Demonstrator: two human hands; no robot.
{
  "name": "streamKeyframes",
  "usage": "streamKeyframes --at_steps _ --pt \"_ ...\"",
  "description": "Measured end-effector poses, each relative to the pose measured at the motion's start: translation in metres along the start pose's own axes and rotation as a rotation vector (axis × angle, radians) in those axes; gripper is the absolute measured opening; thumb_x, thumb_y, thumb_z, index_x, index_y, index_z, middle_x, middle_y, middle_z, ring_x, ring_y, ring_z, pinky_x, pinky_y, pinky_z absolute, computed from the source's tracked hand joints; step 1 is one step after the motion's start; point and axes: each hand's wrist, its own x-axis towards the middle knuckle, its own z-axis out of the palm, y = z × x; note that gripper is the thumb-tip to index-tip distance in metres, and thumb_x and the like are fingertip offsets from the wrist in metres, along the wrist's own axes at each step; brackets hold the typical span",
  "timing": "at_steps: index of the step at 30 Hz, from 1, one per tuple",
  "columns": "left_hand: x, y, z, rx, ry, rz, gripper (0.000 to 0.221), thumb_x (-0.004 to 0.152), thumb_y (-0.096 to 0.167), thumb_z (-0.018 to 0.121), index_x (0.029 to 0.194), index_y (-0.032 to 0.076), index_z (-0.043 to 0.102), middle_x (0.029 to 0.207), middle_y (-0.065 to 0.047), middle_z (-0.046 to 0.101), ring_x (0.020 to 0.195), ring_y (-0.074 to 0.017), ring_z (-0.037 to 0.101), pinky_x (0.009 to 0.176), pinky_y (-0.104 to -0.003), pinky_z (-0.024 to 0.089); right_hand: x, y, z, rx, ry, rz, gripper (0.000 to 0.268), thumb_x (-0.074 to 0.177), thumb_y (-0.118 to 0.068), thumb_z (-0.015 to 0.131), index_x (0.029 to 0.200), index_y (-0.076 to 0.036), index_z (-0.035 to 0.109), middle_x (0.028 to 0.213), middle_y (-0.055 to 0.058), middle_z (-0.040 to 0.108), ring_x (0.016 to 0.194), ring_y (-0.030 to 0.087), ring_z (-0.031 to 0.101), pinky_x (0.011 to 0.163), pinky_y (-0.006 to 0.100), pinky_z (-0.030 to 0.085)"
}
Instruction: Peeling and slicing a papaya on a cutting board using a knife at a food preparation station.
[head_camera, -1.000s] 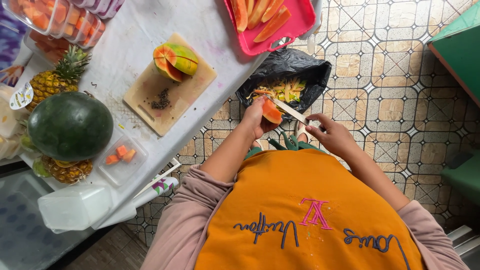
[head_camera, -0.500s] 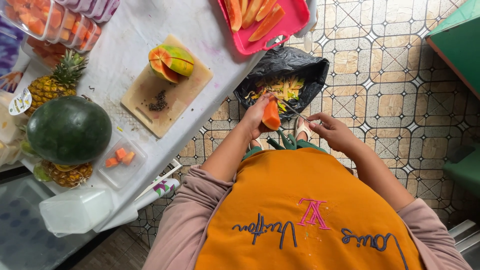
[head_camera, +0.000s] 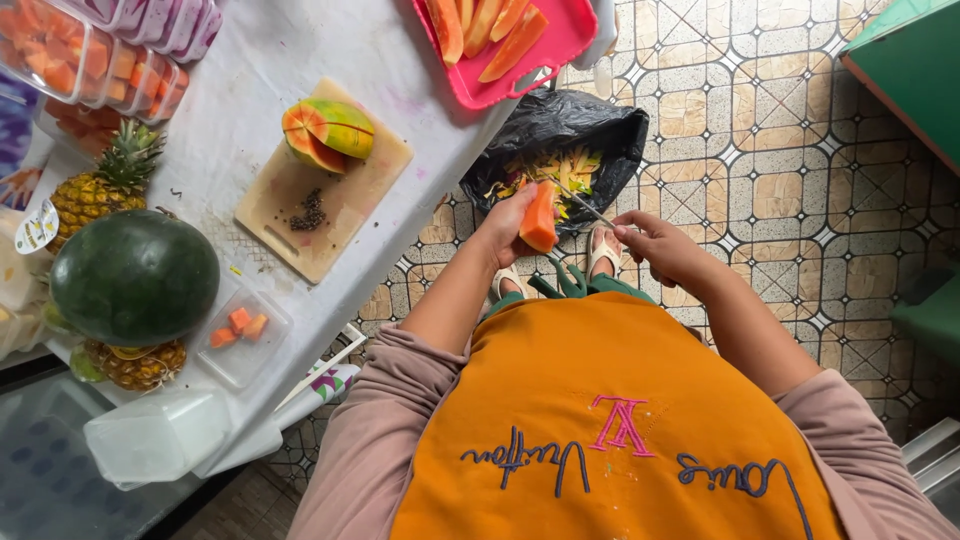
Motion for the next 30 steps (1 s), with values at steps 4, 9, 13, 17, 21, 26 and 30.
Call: streamKeyframes --at_steps 4,9,13,17,21,26,30 --pt "-0.003 0.007 0.004 -0.001 -0.143 0.068 0.034 0.11 0.037 0.038 0.14 0.022 0.042 0.115 -0.027 0.07 0.089 -0.047 0.074 0.073 -0.057 0.065 0.001 0.006 -0.003 0.114 0.006 -0.015 0.032 0.106 -0.036 0.052 0.126 -0.011 0.058 0.072 0.01 0.045 0.029 0.013 0.037 0.026 0.026 0.028" --pt "-0.02 0.021 0.026 -0.215 -0.277 0.005 0.03 0.105 0.05 0.044 0.126 0.03 0.055 0.121 -0.019 0.071 0.092 -0.0494 0.073 0.071 -0.062 0.064 -0.005 0.001 0.003 0.292 -0.045 -0.138 0.04 0.106 -0.043 0.05 0.127 -0.011 0.058 0.076 0.014 0.049 0.03 0.014 0.041 0.027 0.026 0.032" --pt "-0.023 0.021 0.053 -0.413 -0.235 0.102 0.035 0.09 0.052 0.071 0.109 0.024 0.066 0.11 -0.016 0.074 0.09 -0.0485 0.072 0.074 -0.06 0.064 -0.021 -0.025 0.027 0.424 -0.145 -0.284 0.045 0.104 -0.043 0.048 0.13 -0.007 0.058 0.075 0.013 0.048 0.031 0.014 0.045 0.028 0.024 0.035" --pt "0.01 0.017 0.053 -0.444 -0.038 0.236 0.031 0.092 0.049 0.074 0.105 0.023 0.067 0.103 -0.006 0.073 0.084 -0.0273 0.073 0.073 -0.036 0.066 -0.025 -0.032 0.041 0.419 -0.192 -0.477 0.053 0.105 -0.037 0.045 0.148 -0.007 0.05 0.074 0.013 0.048 0.031 0.014 0.046 0.029 0.026 0.04" --pt "0.0 0.017 0.061 -0.497 0.049 0.216 0.037 0.093 0.057 0.07 0.113 0.026 0.067 0.106 0.001 0.072 0.087 -0.0167 0.07 0.077 -0.03 0.063 -0.025 -0.025 0.043 0.363 -0.183 -0.543 0.051 0.105 -0.033 0.045 0.15 -0.009 0.049 0.075 0.011 0.05 0.034 0.014 0.049 0.031 0.025 0.042" --pt "0.029 0.004 0.04 -0.648 -0.022 0.154 0.042 0.098 0.057 0.059 0.112 0.019 0.05 0.115 -0.012 0.073 0.09 -0.0288 0.075 0.075 -0.04 0.068 -0.02 -0.024 0.051 0.127 -0.091 -0.607 0.049 0.104 -0.021 0.051 0.152 -0.012 0.05 0.08 0.008 0.055 0.039 0.01 0.045 0.037 0.022 0.04" --pt "0.024 0.01 0.046 -0.734 -0.042 0.118 0.037 0.102 0.055 0.051 0.112 0.019 0.051 0.117 -0.011 0.073 0.093 -0.0313 0.075 0.082 -0.043 0.067 -0.037 -0.04 0.057 -0.085 0.024 -0.583 0.054 0.1 -0.03 0.059 0.153 -0.024 0.052 0.082 0.01 0.062 0.056 0.016 0.047 0.053 0.031 0.039"
